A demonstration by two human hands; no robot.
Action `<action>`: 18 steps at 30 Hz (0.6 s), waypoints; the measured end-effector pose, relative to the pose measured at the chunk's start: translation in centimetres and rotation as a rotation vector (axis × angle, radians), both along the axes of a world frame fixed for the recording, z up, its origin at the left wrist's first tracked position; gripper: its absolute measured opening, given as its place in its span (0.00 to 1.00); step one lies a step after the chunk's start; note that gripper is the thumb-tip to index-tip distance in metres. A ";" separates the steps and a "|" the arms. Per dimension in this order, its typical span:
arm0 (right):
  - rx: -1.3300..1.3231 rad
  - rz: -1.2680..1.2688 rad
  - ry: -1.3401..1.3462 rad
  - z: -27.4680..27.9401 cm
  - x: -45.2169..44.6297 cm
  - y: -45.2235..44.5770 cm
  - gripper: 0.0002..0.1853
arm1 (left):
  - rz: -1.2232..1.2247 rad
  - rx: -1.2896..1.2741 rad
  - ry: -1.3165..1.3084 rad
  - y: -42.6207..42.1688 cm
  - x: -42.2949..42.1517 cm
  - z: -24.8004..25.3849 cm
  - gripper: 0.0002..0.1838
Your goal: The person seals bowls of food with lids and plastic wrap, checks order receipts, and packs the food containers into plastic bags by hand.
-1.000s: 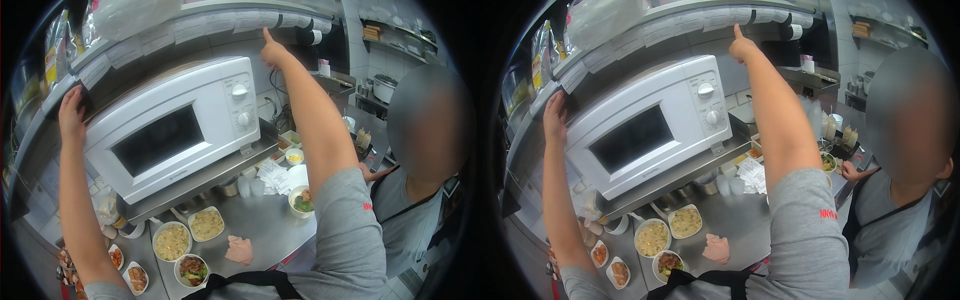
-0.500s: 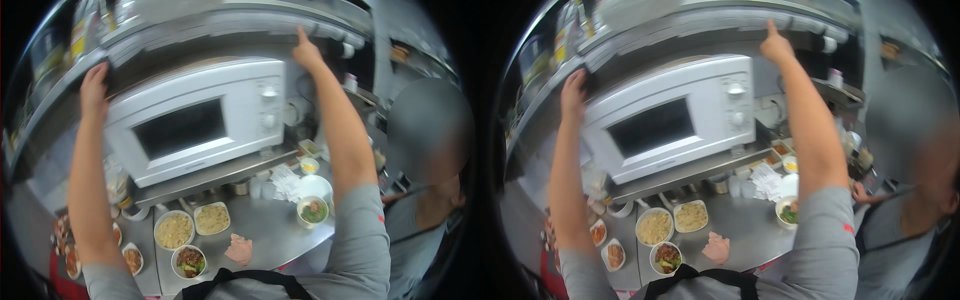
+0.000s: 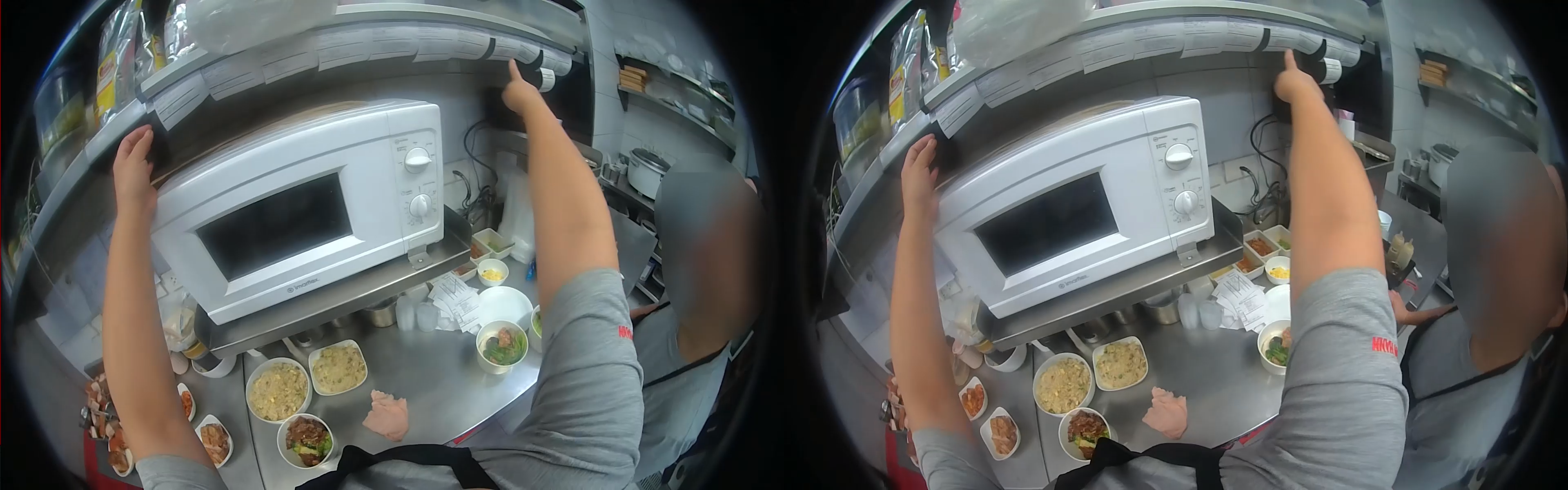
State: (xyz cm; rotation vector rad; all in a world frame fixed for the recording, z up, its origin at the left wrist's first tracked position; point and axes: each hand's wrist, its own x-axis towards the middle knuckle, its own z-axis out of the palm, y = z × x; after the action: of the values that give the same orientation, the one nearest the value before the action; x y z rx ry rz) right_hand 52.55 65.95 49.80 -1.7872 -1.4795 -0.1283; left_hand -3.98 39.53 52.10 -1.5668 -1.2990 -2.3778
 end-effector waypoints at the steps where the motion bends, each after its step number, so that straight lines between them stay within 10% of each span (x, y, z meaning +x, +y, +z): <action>1: -0.016 0.012 -0.003 -0.2 0.7 0.5 0.40 | 0.001 0.020 0.001 -0.2 0.4 0.0 0.16; 18: 0.066 0.001 -0.136 -0.9 -2.4 -3.0 0.42 | 0.529 0.192 0.524 -14.8 -1.1 -7.8 0.19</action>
State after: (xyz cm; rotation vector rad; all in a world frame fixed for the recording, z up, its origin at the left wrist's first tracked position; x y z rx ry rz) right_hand 50.20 62.92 48.94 -1.7536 -1.5531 -0.2994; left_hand -5.10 24.76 44.31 -1.4231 -1.1405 -1.5860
